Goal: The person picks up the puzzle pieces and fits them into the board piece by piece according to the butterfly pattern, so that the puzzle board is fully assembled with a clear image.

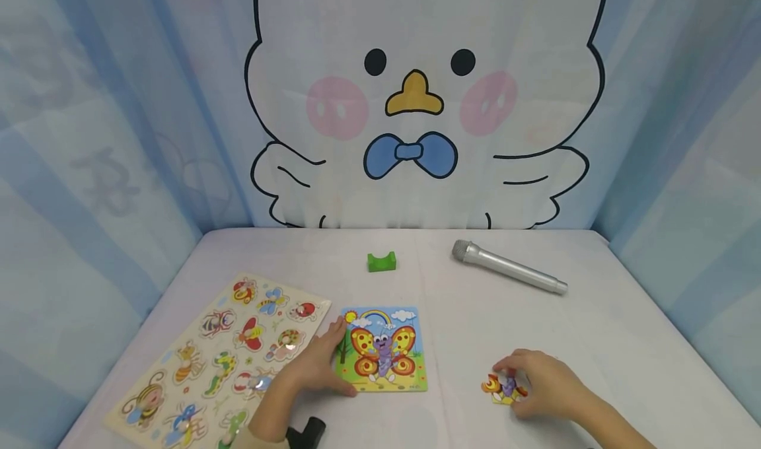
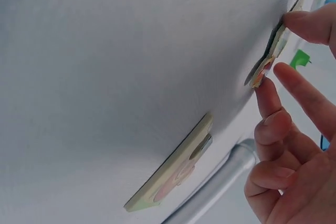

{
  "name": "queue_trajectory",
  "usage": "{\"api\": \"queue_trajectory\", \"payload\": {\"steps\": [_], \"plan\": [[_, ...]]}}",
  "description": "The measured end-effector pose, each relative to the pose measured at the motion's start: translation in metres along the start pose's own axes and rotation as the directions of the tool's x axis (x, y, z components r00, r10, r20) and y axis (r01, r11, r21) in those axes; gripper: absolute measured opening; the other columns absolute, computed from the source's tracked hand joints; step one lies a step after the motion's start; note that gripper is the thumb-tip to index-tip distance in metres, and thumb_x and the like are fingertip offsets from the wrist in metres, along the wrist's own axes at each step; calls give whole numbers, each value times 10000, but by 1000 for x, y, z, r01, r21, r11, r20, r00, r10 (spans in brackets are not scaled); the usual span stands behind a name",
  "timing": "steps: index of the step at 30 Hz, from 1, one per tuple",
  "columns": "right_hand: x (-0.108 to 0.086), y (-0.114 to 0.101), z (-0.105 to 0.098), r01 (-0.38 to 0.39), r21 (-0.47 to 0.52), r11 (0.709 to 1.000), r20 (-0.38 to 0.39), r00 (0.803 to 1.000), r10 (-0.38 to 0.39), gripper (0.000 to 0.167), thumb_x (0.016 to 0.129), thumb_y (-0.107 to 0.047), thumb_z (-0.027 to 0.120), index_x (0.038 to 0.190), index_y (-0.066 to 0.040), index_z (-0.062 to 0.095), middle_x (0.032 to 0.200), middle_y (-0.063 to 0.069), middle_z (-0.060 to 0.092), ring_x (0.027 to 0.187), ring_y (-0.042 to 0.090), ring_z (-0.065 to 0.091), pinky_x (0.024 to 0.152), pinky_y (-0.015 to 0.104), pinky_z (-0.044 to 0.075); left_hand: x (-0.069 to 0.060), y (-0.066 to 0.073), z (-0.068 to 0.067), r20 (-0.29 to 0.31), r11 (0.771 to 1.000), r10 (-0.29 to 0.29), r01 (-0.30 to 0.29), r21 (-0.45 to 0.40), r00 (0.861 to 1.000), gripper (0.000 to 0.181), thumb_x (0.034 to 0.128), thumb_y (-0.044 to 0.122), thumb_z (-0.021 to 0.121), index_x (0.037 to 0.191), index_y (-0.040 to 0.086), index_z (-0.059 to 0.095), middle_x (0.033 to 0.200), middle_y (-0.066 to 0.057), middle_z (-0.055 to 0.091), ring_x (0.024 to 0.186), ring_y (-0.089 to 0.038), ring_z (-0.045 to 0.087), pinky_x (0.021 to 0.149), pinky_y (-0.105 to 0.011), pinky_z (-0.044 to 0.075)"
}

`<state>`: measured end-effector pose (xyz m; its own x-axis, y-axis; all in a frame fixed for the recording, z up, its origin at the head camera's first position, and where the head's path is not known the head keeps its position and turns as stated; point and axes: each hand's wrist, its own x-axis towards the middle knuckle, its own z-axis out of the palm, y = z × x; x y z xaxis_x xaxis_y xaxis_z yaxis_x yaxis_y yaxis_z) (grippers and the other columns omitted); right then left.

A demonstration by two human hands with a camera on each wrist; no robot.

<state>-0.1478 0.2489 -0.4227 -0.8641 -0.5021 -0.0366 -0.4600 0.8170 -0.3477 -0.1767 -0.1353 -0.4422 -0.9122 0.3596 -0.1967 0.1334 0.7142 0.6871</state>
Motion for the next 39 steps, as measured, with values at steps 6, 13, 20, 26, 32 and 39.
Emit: {"api": "queue_trajectory", "payload": {"steps": [6,13,20,26,32,39], "plan": [[2,-3,-2,-9,22,1000,-7,1000,9,464,570,-205,774,1023,-184,674,841,-145,517,660,23,416,487,184,336,2,0,-1,-4,1000,11,-11,16,1000,1136,537,316,870,1415,-41,243,1493,-195,146,1361,-359,136,1081,-561,101],[13,-12,-5,-15,23,1000,-4,1000,15,468,584,-206,768,1043,-214,678,882,-104,535,635,35,405,453,194,325,7,2,0,-12,1000,16,-16,22,1000,1134,528,306,870,1415,-35,251,1493,-186,152,1361,-361,133,1081,-563,86],[32,-25,-3,-34,8,999,-9,999,34,443,591,-207,761,1028,-236,692,855,-123,515,619,40,413,457,195,345,13,1,2,-18,999,35,-35,23,999,1128,541,305,867,1410,-53,244,1491,-197,155,1362,-364,125,1085,-559,71],[51,-35,2,-1,8,1000,-15,1000,1,456,591,-210,766,1040,-240,696,839,-125,512,635,55,420,475,204,354,15,1,2,-18,1000,24,-24,14,1000,1131,538,301,870,1411,-52,243,1491,-195,154,1364,-358,123,1086,-556,65],[69,-48,6,46,9,999,-16,999,-46,461,592,-218,758,1049,-238,700,836,-120,514,637,48,412,488,204,360,14,1,3,-18,1000,26,-26,10,999,1128,541,304,868,1412,-48,243,1494,-189,152,1366,-353,119,1089,-551,60],[91,-68,11,93,31,995,3,996,-93,463,598,-219,763,1056,-214,700,899,-81,551,708,94,475,547,222,392,13,1,3,-27,1000,20,-20,-6,999,1128,536,291,871,1413,-44,246,1495,-183,155,1368,-349,115,1091,-546,50]]}}
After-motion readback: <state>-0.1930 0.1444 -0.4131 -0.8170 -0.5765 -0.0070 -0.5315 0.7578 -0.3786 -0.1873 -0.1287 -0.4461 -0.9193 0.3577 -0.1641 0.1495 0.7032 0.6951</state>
